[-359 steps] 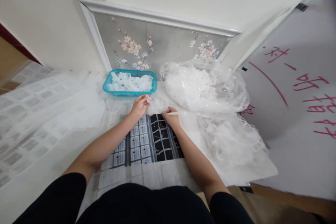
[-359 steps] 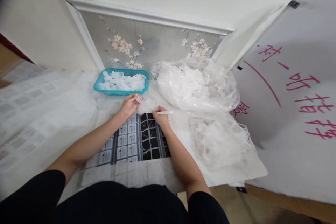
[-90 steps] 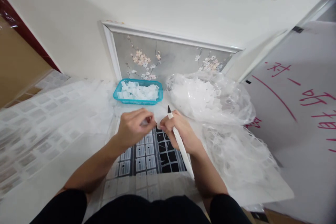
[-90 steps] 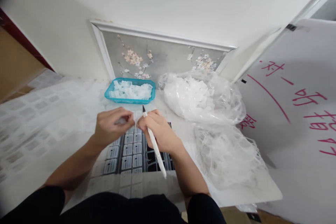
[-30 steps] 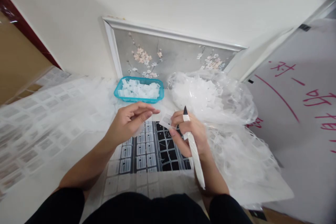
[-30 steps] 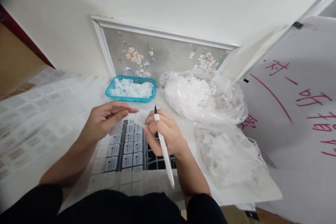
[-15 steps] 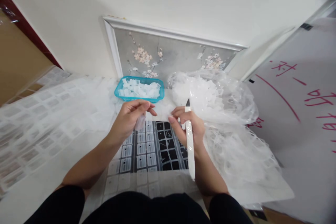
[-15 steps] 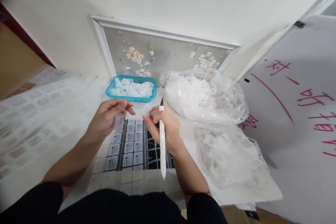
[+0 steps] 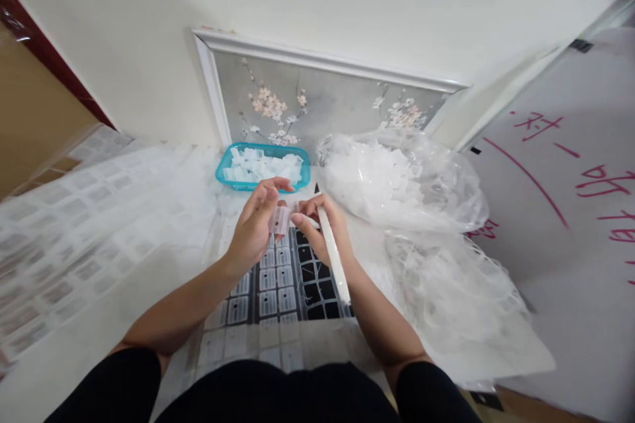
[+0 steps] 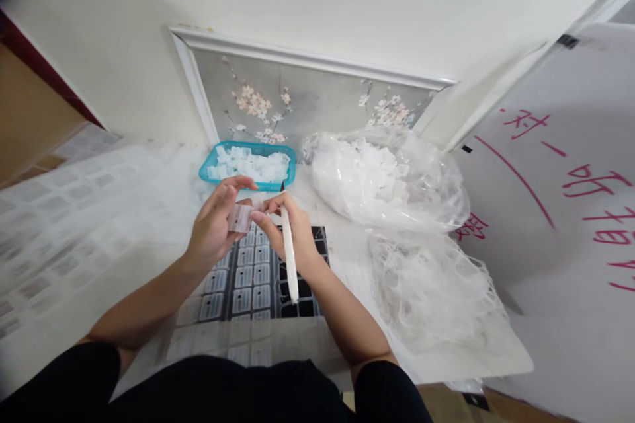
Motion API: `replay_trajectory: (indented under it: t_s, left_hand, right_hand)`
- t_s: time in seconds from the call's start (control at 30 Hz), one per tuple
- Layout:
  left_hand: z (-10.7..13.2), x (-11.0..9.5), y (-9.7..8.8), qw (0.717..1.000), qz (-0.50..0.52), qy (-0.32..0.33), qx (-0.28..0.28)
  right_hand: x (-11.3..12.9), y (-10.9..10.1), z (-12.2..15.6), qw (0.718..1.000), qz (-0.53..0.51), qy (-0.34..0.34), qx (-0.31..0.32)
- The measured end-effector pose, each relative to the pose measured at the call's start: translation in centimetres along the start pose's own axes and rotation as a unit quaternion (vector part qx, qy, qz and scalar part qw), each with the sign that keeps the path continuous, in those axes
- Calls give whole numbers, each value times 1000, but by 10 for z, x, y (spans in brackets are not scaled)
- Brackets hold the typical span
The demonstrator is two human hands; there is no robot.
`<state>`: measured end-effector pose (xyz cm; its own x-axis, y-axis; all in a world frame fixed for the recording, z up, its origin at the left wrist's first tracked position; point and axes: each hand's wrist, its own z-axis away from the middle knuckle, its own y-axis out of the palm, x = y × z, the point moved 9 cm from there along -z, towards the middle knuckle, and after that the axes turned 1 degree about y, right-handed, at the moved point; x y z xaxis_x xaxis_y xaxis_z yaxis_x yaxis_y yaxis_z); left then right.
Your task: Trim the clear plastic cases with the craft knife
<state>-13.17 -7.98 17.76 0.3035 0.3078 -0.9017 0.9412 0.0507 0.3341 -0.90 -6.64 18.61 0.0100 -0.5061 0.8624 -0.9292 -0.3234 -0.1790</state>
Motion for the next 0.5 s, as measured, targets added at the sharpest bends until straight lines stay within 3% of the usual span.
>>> replay_trajectory:
  t_s: [0.27,0.5]
  left_hand:
    - [-11,9,-9,987,-135,82,-24]
    - [-11,32,-5,988,-152,9,18]
  right_hand:
    - [-15,8,-1,995,-94,31,5]
    - [-11,4,2,1000,-5,-19,-10]
